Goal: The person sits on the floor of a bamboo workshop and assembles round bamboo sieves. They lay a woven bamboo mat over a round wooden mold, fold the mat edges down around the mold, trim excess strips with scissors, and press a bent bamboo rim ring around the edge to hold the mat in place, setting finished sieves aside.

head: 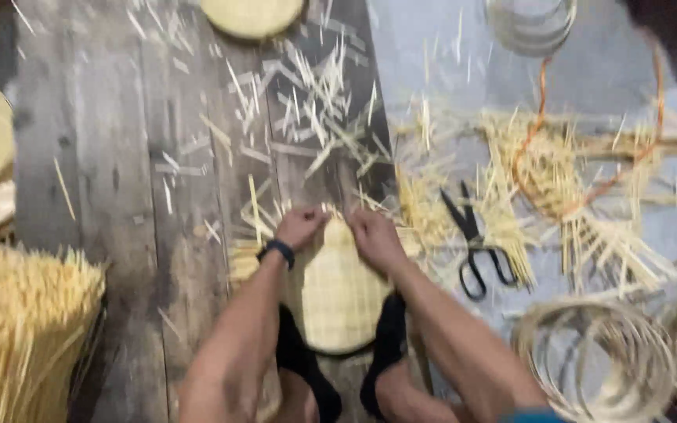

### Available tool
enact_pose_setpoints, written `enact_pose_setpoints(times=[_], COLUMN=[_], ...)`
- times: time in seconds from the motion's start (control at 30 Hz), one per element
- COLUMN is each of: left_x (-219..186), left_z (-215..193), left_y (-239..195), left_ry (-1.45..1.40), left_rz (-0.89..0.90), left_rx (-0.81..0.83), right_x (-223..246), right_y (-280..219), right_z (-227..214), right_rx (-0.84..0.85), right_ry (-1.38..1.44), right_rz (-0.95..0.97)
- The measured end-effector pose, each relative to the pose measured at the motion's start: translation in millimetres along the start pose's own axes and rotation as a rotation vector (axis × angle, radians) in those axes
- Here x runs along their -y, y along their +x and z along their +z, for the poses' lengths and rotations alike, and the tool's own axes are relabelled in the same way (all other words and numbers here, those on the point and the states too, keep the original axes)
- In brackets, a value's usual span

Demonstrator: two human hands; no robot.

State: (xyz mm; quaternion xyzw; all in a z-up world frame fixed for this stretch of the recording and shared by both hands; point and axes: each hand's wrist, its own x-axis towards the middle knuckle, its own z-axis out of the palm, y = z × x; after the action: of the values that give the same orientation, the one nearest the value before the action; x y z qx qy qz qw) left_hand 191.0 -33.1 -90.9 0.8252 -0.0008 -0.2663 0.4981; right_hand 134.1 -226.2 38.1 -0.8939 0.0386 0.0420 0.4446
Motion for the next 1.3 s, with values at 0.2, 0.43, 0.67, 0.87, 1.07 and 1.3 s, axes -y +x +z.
enact_pose_setpoints(times=[0.2, 0.43, 0.67, 0.87, 1.07, 1.3], left_x=[-24, -31, 7, 55, 76, 92], left_z=[-10, -16, -12, -11, -8, -11], left_y=[-23, -25, -65, -29, -44, -41], left_ry=[0.032, -0.078, 0.384, 0.139, 0.224, 0.009], left_rz=[-0.039, 0.058, 0.604, -0.122, 0.318, -0.096], left_rx=[-0.005, 0.004, -0.593, -0.224, -0.430, -0.309], right_x=[-12, -35, -24, -32, -66, -29], right_y=[-35, -21, -25, -19, -17, -16], right_z=[16, 22, 18, 19, 31, 21], right_rx=[-0.081, 0.060, 0.036, 0.012, 0.027, -0.008], right_ry=[-0.323, -0.307, -0.279, -0.304, -0.289, -0.242], right_rz=[0.367, 0.494, 0.494, 0.476, 0.461, 0.525])
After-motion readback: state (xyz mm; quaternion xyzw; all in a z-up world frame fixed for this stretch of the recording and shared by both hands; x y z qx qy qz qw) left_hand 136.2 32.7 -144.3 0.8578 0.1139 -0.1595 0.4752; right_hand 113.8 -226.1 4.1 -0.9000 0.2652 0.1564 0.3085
